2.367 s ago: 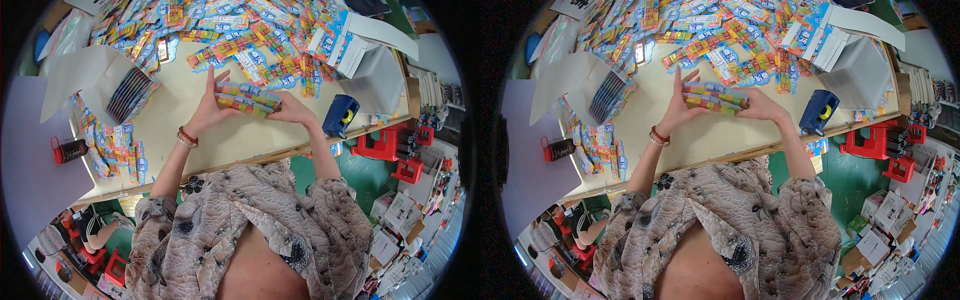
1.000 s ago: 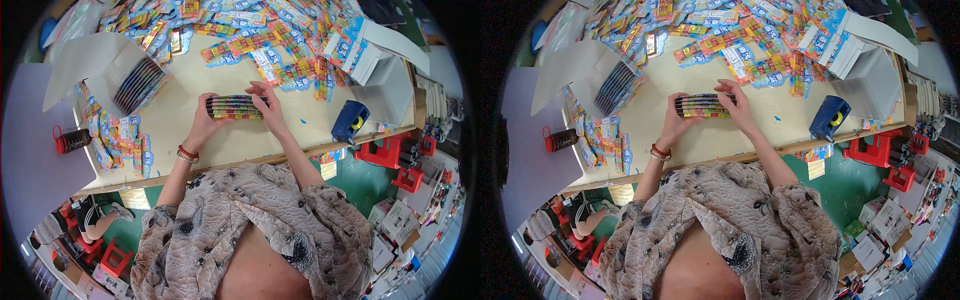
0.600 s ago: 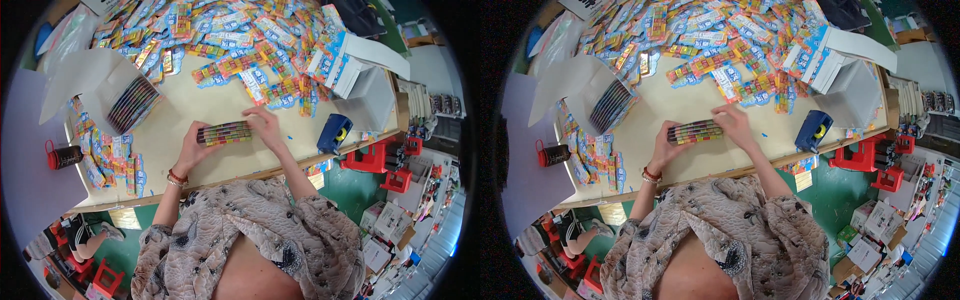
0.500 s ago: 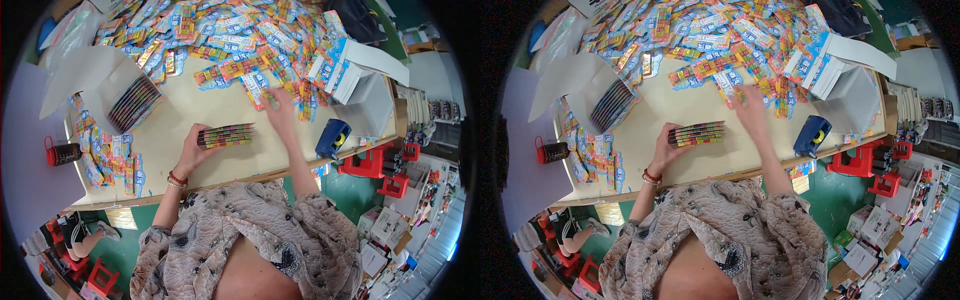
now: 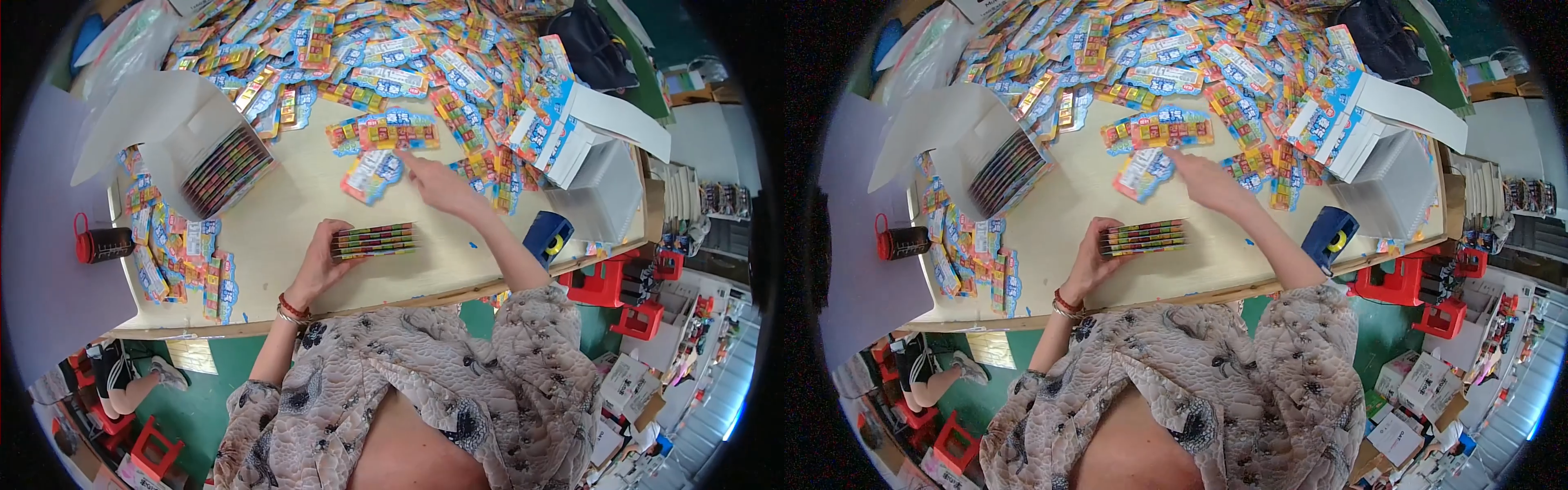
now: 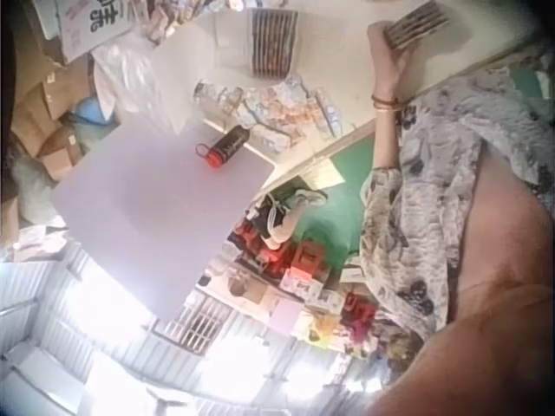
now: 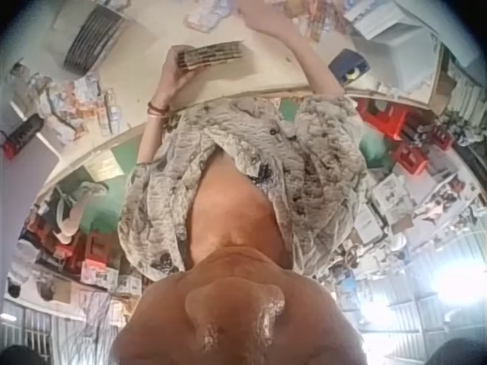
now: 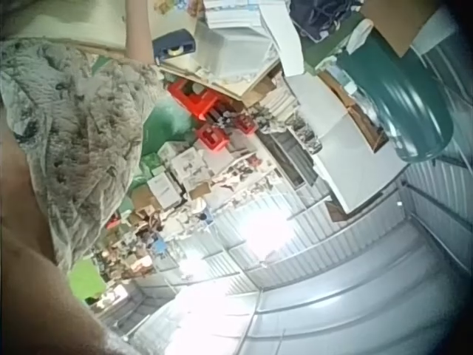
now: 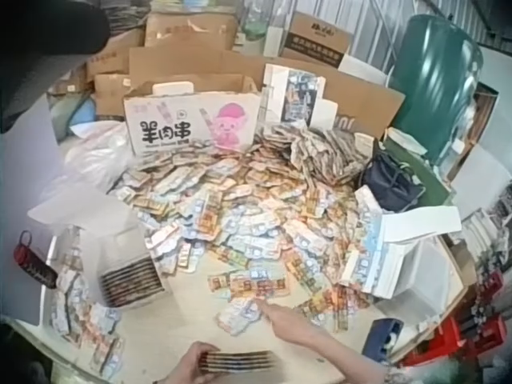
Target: Sorting and packing individual snack packets into cardboard display boxes.
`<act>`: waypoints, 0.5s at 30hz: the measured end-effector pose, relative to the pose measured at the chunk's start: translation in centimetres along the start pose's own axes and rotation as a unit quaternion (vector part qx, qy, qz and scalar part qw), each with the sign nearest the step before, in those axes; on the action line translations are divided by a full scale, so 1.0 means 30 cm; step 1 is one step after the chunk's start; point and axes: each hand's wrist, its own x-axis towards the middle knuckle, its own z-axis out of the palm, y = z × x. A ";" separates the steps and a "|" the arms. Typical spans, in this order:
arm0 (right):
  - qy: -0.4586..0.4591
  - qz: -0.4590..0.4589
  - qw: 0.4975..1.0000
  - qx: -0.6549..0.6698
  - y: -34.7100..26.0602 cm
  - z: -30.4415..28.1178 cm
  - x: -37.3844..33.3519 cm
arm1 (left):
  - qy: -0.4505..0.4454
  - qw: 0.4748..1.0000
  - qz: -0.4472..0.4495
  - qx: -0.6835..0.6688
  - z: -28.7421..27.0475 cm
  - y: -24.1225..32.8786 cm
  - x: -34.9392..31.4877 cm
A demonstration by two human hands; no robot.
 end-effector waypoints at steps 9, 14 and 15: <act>0.194 -0.255 0.882 -0.345 0.008 0.097 0.141 | 0.012 1.000 -0.016 -0.011 -0.015 -0.012 -0.031; 0.223 -0.352 0.833 -0.365 -0.010 0.083 0.161 | 0.121 0.960 0.095 0.233 -0.009 0.043 -0.011; 0.180 -0.356 0.872 -0.284 -0.044 0.078 0.130 | 0.123 0.960 0.093 0.234 -0.015 0.033 -0.013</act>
